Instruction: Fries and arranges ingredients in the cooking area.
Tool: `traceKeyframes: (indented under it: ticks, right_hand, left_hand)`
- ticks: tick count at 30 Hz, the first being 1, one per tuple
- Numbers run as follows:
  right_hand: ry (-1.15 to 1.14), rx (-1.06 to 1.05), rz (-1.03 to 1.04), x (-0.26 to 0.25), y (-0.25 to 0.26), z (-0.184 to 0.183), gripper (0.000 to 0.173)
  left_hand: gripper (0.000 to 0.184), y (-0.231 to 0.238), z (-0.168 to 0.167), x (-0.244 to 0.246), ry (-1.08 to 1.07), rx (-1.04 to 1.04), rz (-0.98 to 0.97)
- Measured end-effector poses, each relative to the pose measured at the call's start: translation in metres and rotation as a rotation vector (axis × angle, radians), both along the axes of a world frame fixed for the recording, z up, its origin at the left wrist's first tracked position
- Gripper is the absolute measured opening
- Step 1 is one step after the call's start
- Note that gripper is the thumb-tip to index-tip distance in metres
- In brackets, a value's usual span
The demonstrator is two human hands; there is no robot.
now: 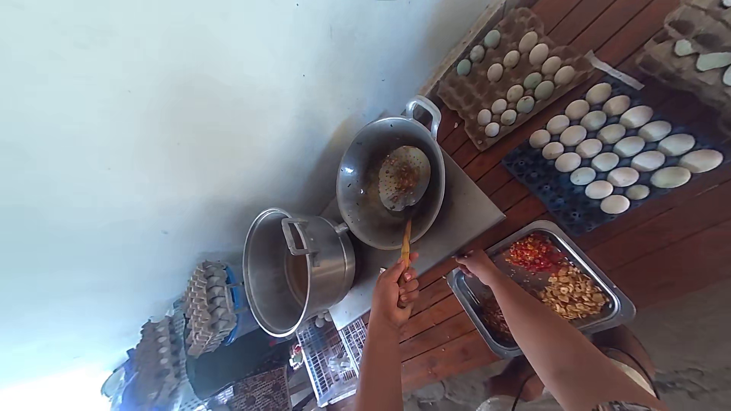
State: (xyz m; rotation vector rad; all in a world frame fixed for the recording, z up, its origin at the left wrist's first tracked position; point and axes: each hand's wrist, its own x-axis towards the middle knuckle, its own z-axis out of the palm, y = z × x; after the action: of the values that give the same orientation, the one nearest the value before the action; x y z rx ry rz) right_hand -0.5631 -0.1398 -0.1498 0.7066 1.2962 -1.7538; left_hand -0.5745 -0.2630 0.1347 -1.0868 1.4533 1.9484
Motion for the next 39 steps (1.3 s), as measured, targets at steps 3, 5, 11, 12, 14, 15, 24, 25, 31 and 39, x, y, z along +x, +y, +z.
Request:
traceKeyframes:
  ticks: [3,5,11,12,14,15,24,25,31,39]
  right_hand:
    - [0.014,-0.02,-0.041,-0.001,0.003,-0.003,0.015]
    - [0.022,-0.007,-0.049,0.0,0.004,-0.004,0.015]
    - [-0.055,-0.114,-0.219,0.007,0.0,-0.006,0.013]
    - [-0.063,-0.123,-0.229,0.006,0.0,-0.006,0.014]
    - [-0.042,-0.096,-0.213,0.008,-0.001,-0.006,0.016]
    - [-0.014,-0.069,-0.205,0.009,-0.002,-0.007,0.016]
    - [0.016,-0.081,-0.09,0.005,0.002,-0.003,0.028]
    - [-0.007,-0.126,-0.095,0.006,0.0,-0.001,0.031]
    - [-0.253,-0.311,-0.651,0.012,-0.022,0.017,0.024]
    - [-0.179,-0.294,-0.71,0.014,-0.022,-0.004,0.024]
  left_hand:
    - [0.039,-0.006,0.009,0.001,0.031,-0.008,-0.004]
    - [0.039,-0.012,0.015,0.003,0.043,-0.02,0.003]
    - [0.04,-0.034,0.031,0.005,0.091,-0.085,0.043]
    - [0.041,-0.037,0.033,0.006,0.098,-0.09,0.054]
    - [0.042,-0.044,0.037,0.009,0.107,-0.09,0.075]
    - [0.042,-0.045,0.038,0.01,0.11,-0.09,0.08]
    - [0.043,-0.044,0.041,0.013,0.116,0.039,0.121]
    - [0.043,-0.043,0.042,0.015,0.12,0.058,0.119]
    - [0.044,-0.039,0.045,0.025,0.122,0.018,0.081]
    - [0.044,-0.04,0.042,0.026,0.071,-0.06,0.062]
